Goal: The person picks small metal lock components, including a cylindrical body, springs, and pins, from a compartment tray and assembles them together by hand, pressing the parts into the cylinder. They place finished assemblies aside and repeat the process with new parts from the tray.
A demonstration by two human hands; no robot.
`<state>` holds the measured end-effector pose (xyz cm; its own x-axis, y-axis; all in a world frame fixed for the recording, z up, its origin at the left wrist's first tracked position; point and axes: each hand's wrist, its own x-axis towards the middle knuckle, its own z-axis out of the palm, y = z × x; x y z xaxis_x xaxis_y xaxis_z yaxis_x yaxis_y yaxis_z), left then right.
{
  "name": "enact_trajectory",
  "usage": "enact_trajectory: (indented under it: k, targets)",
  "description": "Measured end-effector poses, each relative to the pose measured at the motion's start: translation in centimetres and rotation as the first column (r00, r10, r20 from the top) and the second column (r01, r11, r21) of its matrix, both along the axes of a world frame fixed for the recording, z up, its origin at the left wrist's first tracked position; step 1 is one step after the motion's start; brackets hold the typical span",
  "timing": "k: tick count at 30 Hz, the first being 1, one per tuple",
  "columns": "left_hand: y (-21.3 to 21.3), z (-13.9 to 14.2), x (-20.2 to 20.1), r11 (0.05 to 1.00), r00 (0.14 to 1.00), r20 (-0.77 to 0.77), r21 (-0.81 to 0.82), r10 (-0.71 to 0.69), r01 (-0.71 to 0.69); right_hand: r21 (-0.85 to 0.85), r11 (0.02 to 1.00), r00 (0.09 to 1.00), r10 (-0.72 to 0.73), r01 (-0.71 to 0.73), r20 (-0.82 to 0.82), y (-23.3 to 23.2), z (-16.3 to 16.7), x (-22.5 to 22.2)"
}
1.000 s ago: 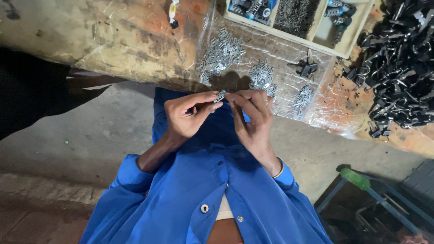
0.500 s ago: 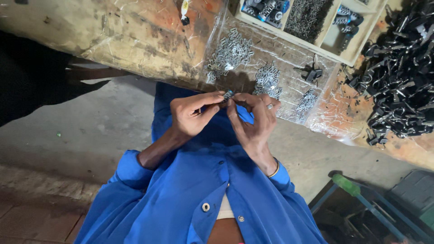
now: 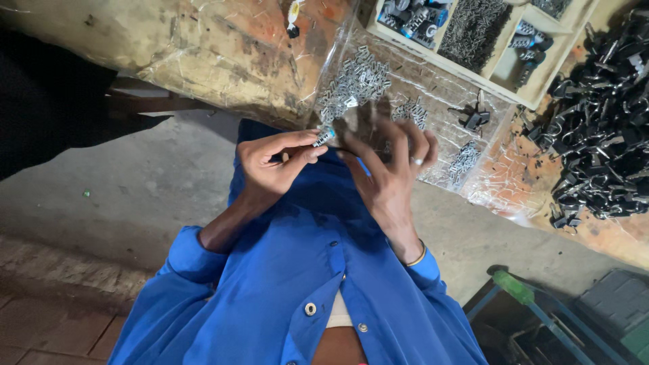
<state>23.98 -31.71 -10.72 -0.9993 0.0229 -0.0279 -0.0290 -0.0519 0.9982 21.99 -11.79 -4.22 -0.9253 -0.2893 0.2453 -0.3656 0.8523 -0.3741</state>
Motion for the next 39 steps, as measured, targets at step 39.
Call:
enact_trajectory:
  k: [39]
  targets:
    - [4.0,-0.8,0.6,0.985,0.986,-0.121,-0.142,-0.117,0.1,-0.099,0.981,0.985,-0.166,0.169,0.036,5.7,-2.4,4.0]
